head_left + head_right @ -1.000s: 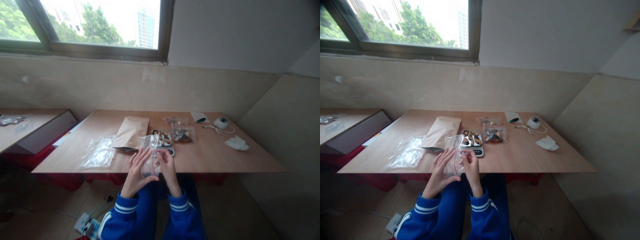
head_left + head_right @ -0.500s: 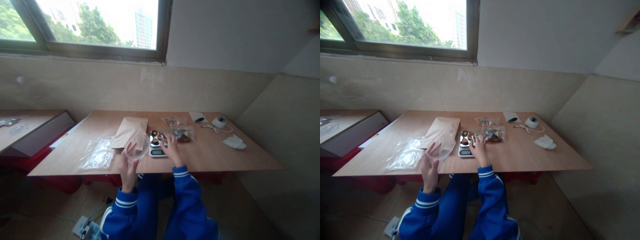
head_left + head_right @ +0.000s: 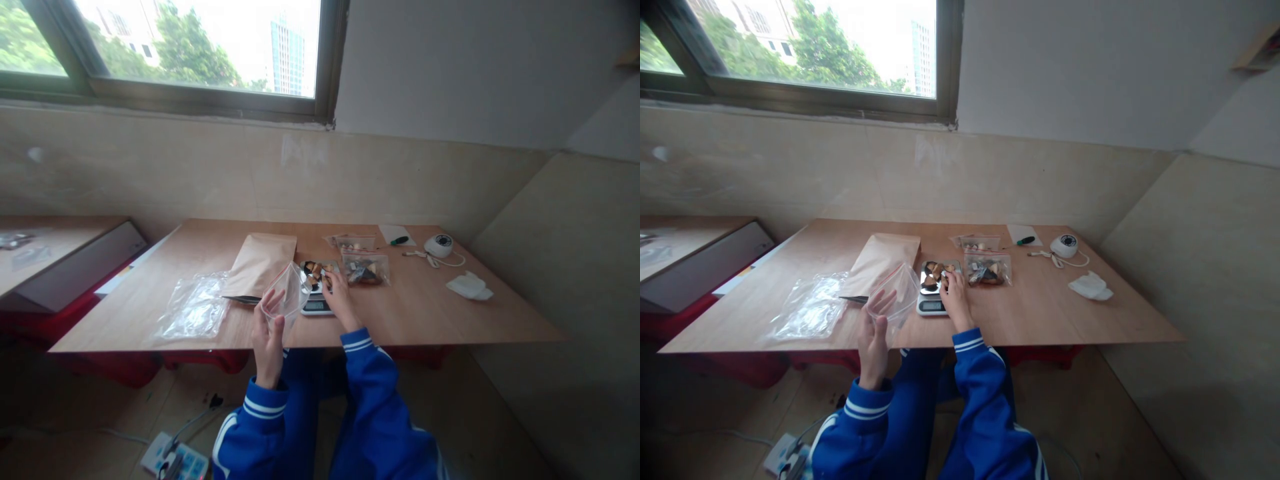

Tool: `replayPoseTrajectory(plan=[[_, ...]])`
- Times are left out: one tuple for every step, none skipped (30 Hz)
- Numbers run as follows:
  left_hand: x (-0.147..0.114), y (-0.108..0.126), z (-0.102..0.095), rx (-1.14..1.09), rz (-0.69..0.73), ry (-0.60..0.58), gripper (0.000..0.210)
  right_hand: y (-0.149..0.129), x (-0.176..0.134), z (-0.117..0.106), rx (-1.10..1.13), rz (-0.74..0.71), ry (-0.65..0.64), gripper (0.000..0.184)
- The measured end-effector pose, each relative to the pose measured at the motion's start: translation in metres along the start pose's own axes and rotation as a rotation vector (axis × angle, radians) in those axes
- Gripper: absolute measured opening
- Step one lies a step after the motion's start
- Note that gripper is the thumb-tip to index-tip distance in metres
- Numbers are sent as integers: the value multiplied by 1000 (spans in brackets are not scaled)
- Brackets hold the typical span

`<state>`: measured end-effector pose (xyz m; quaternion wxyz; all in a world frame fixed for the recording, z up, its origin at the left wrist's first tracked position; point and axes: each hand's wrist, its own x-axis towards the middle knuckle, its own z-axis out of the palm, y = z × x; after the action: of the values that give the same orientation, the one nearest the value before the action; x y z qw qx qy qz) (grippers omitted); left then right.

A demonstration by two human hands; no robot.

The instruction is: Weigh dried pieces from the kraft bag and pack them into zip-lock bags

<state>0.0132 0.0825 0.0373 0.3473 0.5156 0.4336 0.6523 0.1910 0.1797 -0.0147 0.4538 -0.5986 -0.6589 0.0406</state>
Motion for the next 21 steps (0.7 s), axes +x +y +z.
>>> replayPoseTrajectory(plan=[[0,-1,0,0,-3,-6,53,-2,0,1,-3,5,-1,33],[-1,-2,-1,-2,-4,-11,53,-4,0,2,-7,13,1,34],[0,-2,-1,-5,-4,-15,53,-6,-1,3,-12,24,3,34],[0,-3,-1,-10,-5,-17,52,-8,-2,4,-18,38,7,34],[0,-3,-2,-13,-7,-19,52,-9,-3,5,-22,51,12,34],[0,-3,-2,-15,-10,-20,52,-10,-3,6,-22,64,17,34],[0,-3,-2,-14,-14,-22,52,-11,-4,6,-18,74,22,33],[-1,-3,-3,-14,-18,-23,52,-11,-5,7,-9,83,29,32],[-1,-3,-3,-12,-22,-24,51,-12,-5,7,3,92,38,31],[-1,-3,-3,-9,-25,-24,51,-11,-5,7,15,99,49,30],[-1,-3,-4,-5,-26,-24,51,-11,-5,6,27,105,60,29],[-1,-3,-4,0,-27,-24,51,-11,-6,6,38,112,71,28],[-1,-4,-4,6,-27,-24,51,-11,-6,5,47,119,81,29],[-1,-4,-4,12,-28,-25,51,-10,-6,3,55,128,91,29],[-1,-4,-4,18,-30,-26,51,-10,-7,2,64,137,100,30],[-1,-5,-4,22,-32,-27,52,-11,-7,1,75,146,110,30],[-1,-6,-4,24,-34,-26,52,-11,-8,-1,92,155,123,30],[0,-6,-4,26,-36,-25,52,-13,-8,-3,114,163,139,30],[0,-7,-3,28,-37,-24,52,-15,-7,-6,143,172,160,30],[0,-7,-3,30,-37,-24,52,-18,-6,-10,179,180,183,30],[0,-8,-3,34,-36,-27,52,-23,-4,-14,225,190,203,29]])
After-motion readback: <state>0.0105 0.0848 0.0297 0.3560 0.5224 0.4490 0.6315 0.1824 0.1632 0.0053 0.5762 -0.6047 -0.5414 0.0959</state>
